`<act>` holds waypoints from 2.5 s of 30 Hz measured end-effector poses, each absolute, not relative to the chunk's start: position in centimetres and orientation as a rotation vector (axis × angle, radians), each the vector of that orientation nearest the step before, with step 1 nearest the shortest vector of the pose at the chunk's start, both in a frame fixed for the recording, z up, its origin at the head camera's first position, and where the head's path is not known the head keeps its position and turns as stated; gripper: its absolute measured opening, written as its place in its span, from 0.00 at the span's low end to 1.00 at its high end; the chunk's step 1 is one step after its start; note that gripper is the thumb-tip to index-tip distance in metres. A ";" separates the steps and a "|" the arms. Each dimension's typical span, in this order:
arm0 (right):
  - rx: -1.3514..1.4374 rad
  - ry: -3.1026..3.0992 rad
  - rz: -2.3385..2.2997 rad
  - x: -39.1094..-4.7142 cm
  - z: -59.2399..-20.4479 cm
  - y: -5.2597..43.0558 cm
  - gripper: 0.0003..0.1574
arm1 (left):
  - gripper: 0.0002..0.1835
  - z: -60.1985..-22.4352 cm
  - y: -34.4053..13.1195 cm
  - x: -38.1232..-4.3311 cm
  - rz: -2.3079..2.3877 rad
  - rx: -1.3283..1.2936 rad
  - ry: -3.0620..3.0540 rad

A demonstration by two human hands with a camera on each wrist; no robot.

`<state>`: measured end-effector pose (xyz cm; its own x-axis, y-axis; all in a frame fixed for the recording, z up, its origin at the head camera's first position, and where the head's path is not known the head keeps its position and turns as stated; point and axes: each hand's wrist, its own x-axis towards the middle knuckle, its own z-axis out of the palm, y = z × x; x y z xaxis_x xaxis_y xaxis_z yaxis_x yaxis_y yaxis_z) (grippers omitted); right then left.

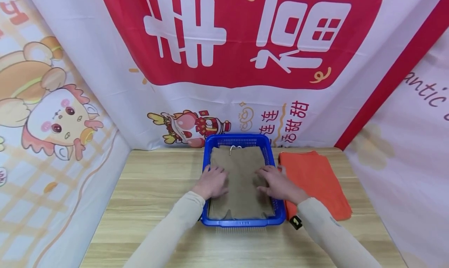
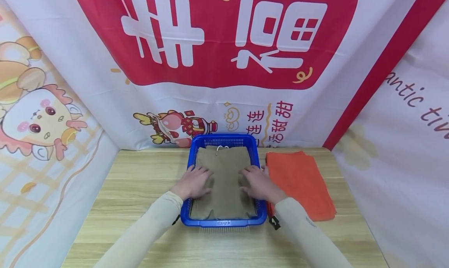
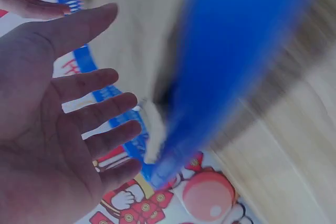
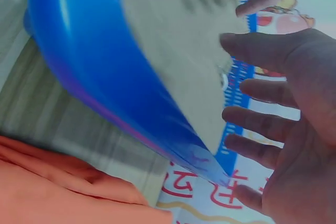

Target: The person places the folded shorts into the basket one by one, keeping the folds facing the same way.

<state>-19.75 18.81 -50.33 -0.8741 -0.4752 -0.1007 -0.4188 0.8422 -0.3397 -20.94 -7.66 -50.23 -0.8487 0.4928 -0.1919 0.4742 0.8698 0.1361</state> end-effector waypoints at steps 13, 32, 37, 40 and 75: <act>-0.459 2.966 -0.960 -19.1 -48.4 23.6 0.32 | 0.31 -47.7 -3.6 -19.9 0.721 0.678 2.719; 0.133 2.955 -0.816 -18.3 -53.7 34.9 0.38 | 0.31 -49.3 3.7 -18.2 1.191 0.534 2.547; 0.296 2.897 -0.699 -18.2 -54.8 37.1 0.52 | 0.32 -49.3 5.0 -17.7 1.298 0.448 2.465; 0.365 2.817 -0.683 -18.1 -55.2 38.0 0.59 | 0.32 -49.2 5.7 -17.6 1.371 0.396 2.426; 0.584 2.598 -0.645 -15.4 -58.7 40.8 0.68 | 0.40 -49.4 14.8 -14.7 1.328 0.201 2.424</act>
<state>-15.39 40.84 -58.65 -0.8332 0.2959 -0.4672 0.4799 0.8066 -0.3451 -14.70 14.84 -49.40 -0.9221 0.2960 -0.2494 -0.0510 0.5459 0.8363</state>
